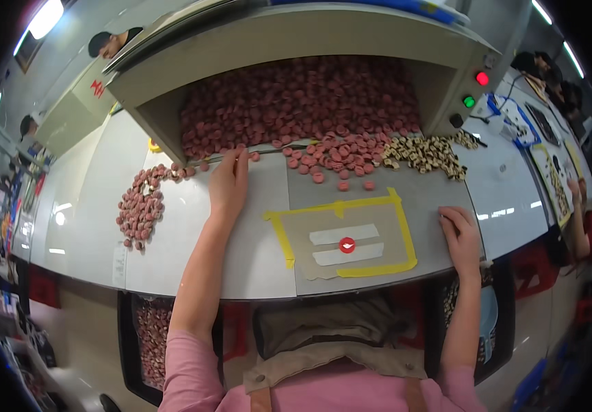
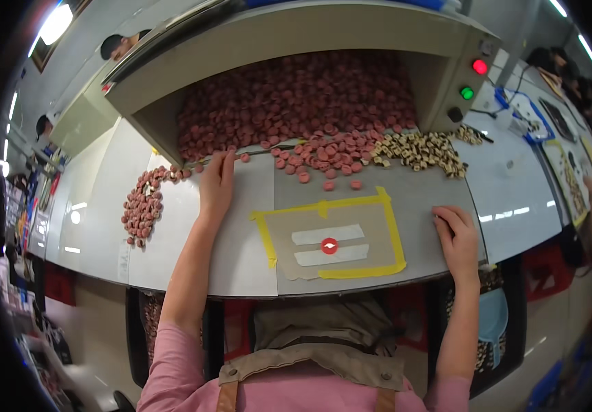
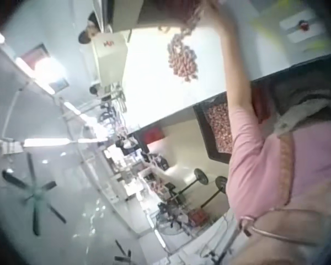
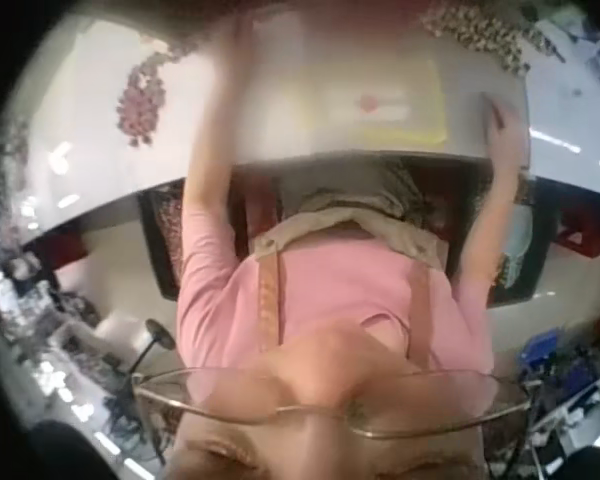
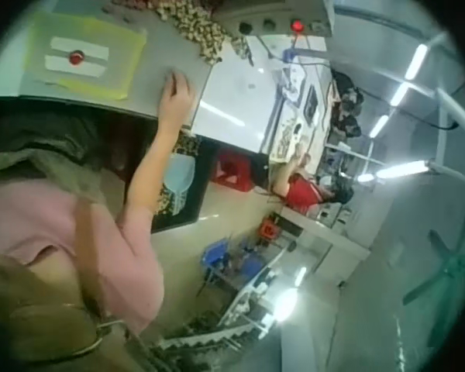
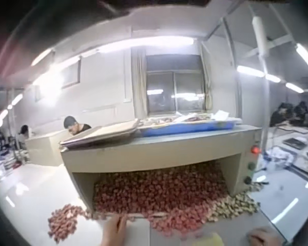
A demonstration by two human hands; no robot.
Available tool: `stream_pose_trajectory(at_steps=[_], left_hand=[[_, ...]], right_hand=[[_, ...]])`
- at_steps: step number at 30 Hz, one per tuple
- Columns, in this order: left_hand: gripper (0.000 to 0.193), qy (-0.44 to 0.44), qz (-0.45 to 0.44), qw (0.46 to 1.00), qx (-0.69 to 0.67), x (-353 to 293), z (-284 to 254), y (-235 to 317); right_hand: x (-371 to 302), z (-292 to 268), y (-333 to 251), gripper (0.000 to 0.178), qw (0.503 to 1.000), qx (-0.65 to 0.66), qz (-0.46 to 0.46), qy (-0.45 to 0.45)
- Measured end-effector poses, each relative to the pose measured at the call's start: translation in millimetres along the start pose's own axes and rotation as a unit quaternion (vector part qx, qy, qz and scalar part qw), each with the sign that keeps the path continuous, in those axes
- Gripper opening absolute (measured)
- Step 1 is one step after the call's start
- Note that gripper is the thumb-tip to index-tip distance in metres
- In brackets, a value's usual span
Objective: The person dispenses glue from a squeeze bottle onto a cap on the work surface. They then assemble small components by dipping inner pieces into the glue and pressing them into outer shells by hand.
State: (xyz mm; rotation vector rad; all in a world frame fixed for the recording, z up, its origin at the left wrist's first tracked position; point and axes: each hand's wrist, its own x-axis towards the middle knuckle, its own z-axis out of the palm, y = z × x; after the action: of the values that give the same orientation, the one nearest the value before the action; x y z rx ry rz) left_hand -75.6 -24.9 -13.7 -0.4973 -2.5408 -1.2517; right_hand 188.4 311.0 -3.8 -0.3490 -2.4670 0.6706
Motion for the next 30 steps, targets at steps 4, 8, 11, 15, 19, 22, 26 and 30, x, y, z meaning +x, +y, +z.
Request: stream_pose_trajectory(at_steps=[4, 8, 11, 15, 19, 22, 26, 30], left_hand=[[0.015, -0.055, 0.064, 0.996, -0.041, -4, 12, 21], [0.018, -0.075, 0.218, 0.972, -0.049, -4, 42, 33], [0.019, -0.105, 0.267, 0.958, -0.016, 7, 48, 24], [0.023, -0.157, 0.135, 0.978, -0.015, -2, 18, 25], [0.021, -0.185, 0.098, 0.976, -0.058, -20, 1, 28], [0.022, -0.196, -0.083, 0.960, -0.183, -50, -24, 48], [0.023, -0.171, -0.284, 0.761, -0.558, -102, -41, 49], [0.025, -0.160, -0.330, 0.658, -0.658, -132, -18, 65]], right_hand=[[-5, -9, -4, 0.026, 0.994, 0.045, 0.068, -0.067], [3, -4, -10, 0.032, 0.989, 0.107, 0.072, -0.067], [12, 2, -13, 0.036, 0.986, 0.130, 0.043, -0.092], [18, 14, -19, 0.037, 0.981, 0.160, 0.031, -0.110], [13, 7, -16, 0.037, 0.990, 0.098, 0.010, -0.103], [11, 5, -21, 0.036, 0.989, 0.123, 0.019, -0.086], [18, 11, -31, 0.027, 0.991, 0.067, 0.021, -0.111], [22, 6, -33, 0.017, 0.990, -0.026, 0.015, -0.140]])
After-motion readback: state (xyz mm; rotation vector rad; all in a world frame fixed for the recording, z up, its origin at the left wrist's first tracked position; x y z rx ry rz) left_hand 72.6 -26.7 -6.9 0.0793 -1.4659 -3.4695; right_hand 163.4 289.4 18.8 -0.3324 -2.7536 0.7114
